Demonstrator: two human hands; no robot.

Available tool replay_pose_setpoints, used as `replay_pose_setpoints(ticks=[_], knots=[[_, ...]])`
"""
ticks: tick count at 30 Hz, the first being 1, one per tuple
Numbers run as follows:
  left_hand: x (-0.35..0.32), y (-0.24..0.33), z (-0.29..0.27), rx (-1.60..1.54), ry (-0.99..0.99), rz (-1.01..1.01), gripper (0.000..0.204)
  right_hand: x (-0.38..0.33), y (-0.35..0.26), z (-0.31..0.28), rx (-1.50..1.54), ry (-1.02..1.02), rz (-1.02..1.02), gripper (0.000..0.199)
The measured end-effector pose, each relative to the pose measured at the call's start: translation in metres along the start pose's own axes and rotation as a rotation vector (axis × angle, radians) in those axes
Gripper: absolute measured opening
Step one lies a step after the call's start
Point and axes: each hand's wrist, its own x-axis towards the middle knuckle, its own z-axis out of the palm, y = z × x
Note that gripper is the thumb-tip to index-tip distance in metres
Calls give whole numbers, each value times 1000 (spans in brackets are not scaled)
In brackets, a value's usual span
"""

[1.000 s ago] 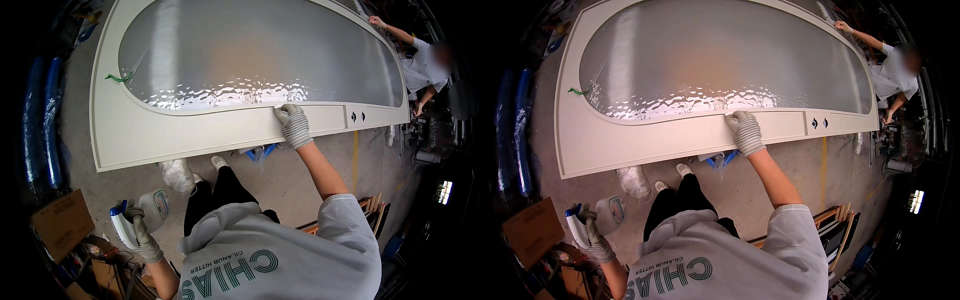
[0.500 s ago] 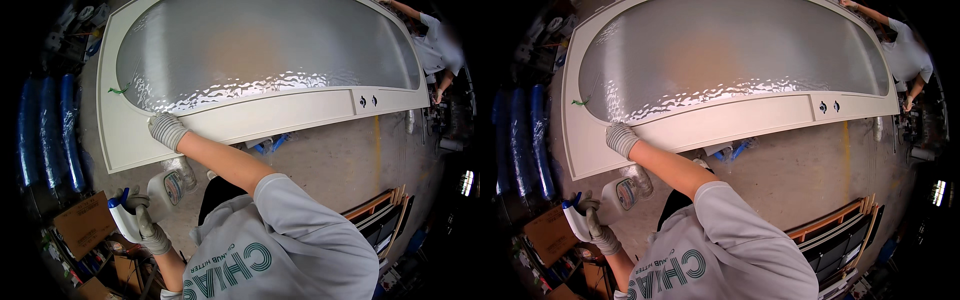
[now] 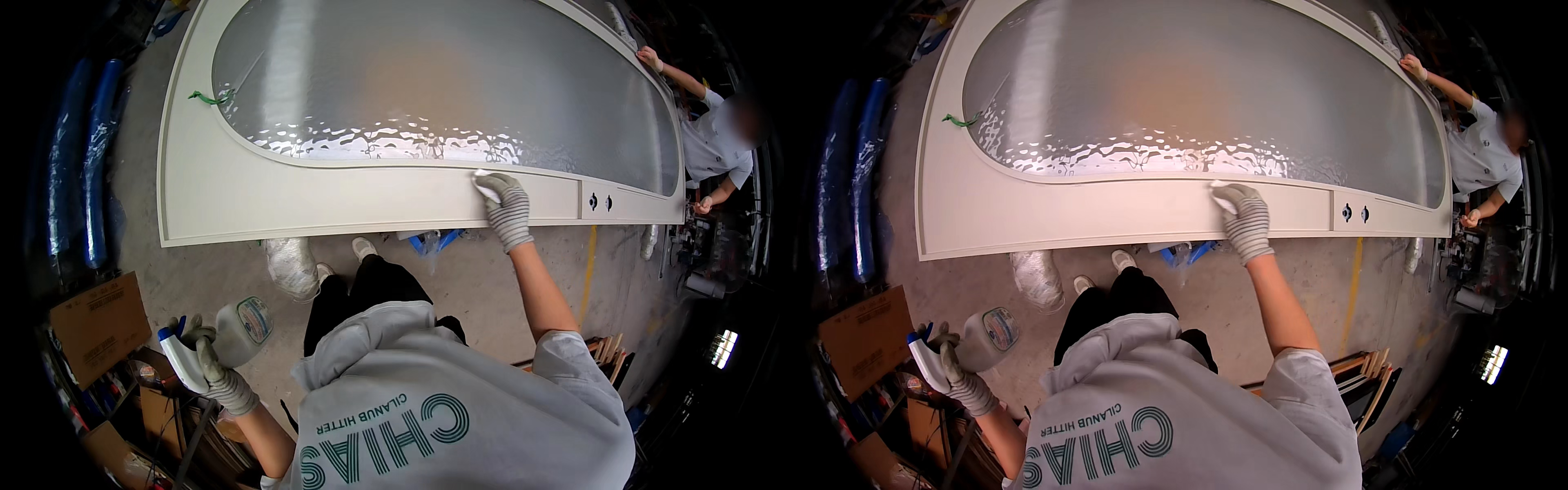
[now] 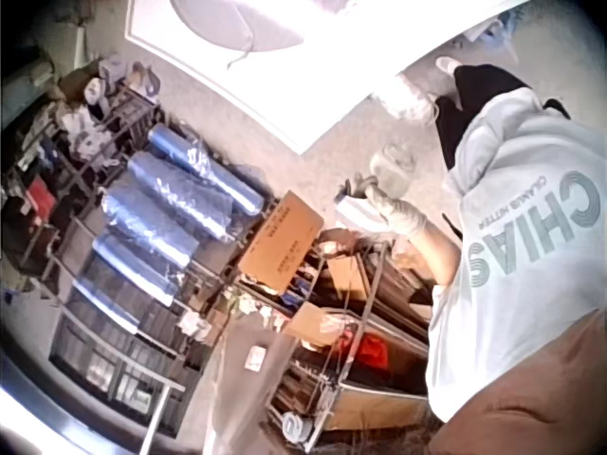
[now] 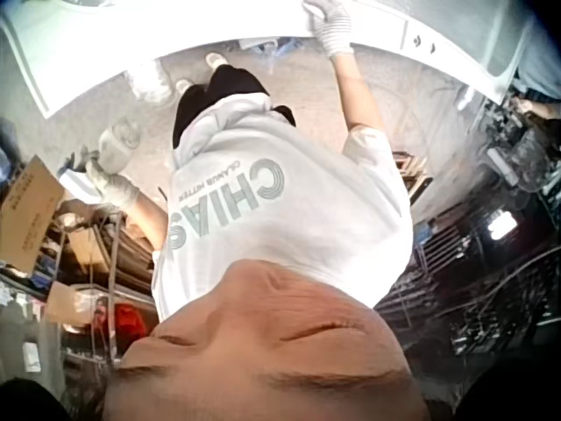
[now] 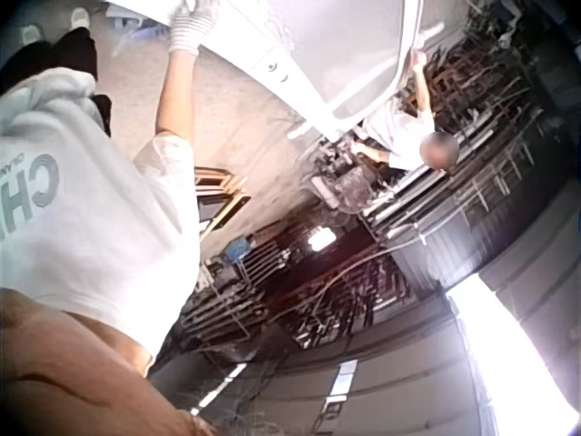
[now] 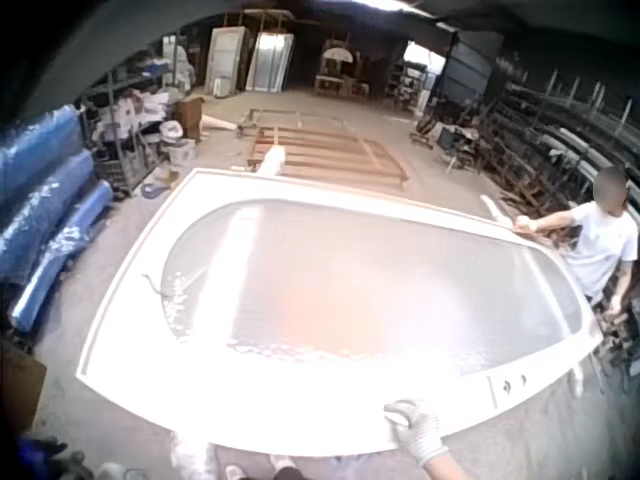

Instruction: The person cleans a large white door with a frosted glass panel using a spray bottle and a white cloth, wiping the frame and glass surface. They then use a spray gun to apply a coating to the door's surface. A coworker assists by holding the door during the process.

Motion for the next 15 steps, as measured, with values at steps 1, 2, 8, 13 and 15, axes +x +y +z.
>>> replay_pose_setpoints(ticks=[1, 2, 8, 13, 15], knots=[[2, 5, 3, 0, -7, 18, 52, 8, -58, 30, 57, -106, -40, 32], [2, 11, 7, -3, -14, 38, 52, 18, -106, 63, 74, -139, -34, 31], [12, 42, 20, -28, -23, 125, 52, 60, -267, 153, 152, -575, -250, 31], [7, 16, 10, -49, -12, 41, 52, 19, -80, 53, -10, -47, 2, 37], [5, 8, 4, -69, -50, 6, 52, -3, 16, -13, -124, 79, 162, 37]])
